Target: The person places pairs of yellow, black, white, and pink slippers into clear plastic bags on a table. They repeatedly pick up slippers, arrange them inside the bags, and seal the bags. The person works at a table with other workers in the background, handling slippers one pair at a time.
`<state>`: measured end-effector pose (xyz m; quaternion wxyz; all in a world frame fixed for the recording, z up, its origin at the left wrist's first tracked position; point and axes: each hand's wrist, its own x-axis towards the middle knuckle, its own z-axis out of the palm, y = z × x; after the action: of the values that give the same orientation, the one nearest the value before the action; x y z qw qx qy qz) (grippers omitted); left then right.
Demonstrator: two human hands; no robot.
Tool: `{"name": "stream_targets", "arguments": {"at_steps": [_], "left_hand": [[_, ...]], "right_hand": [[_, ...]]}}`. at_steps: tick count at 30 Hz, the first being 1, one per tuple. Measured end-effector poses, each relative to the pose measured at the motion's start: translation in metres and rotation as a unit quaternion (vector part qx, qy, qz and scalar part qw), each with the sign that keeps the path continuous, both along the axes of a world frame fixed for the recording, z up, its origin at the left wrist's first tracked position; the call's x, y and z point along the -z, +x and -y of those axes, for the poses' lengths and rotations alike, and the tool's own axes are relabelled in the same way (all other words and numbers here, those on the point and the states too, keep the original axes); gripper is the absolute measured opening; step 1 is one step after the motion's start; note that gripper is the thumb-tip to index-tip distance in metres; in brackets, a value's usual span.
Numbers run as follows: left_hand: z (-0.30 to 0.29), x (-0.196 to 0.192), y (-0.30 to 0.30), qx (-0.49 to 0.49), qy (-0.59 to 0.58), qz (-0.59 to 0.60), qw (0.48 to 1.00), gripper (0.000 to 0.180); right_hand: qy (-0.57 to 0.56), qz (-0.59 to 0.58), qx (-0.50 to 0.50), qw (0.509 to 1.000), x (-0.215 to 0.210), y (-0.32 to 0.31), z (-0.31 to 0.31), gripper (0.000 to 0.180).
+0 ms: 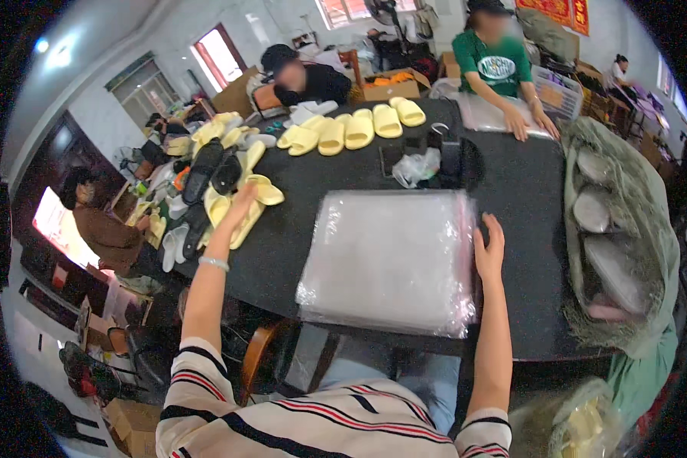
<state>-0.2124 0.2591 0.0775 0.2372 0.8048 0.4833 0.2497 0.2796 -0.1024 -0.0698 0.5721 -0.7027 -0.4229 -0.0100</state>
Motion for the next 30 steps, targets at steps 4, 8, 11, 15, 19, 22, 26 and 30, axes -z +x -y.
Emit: {"name": "stream_targets", "arguments": {"at_steps": [4,8,11,15,19,22,26,30], "left_hand": [[0.087,0.085,0.023,0.055,-0.17,0.052,0.983,0.071],[0.119,0.14,0.044,0.099,-0.24,0.142,0.955,0.075],[0.171,0.089,0.097,0.092,-0.319,0.241,0.912,0.082],[0.133,0.129,0.066,0.094,-0.321,0.278,0.9,0.082],[0.133,0.136,0.067,0.101,-0.012,-0.089,0.991,0.072],[0.147,0.13,0.075,0.099,0.07,-0.169,0.978,0.069],[0.155,0.141,0.071,0.079,0.112,-0.086,0.987,0.062],[0.156,0.142,0.063,0.103,0.13,-0.137,0.977,0.053]], "right_hand": [[-0.07,-0.132,-0.025,0.988,0.013,0.017,0.007,0.059],[-0.08,-0.147,-0.094,0.981,-0.002,-0.017,-0.004,0.062],[-0.144,-0.076,-0.149,0.975,0.011,-0.026,0.001,0.067],[-0.111,-0.121,-0.128,0.978,-0.017,-0.033,-0.002,0.066],[-0.125,-0.032,-0.139,0.982,0.018,-0.012,-0.002,0.064],[-0.224,0.169,-0.097,0.955,-0.006,-0.039,0.005,0.071],[-0.25,0.188,-0.069,0.947,0.0,-0.042,0.0,0.07],[-0.243,0.176,-0.082,0.951,0.001,-0.041,0.002,0.072]]}}
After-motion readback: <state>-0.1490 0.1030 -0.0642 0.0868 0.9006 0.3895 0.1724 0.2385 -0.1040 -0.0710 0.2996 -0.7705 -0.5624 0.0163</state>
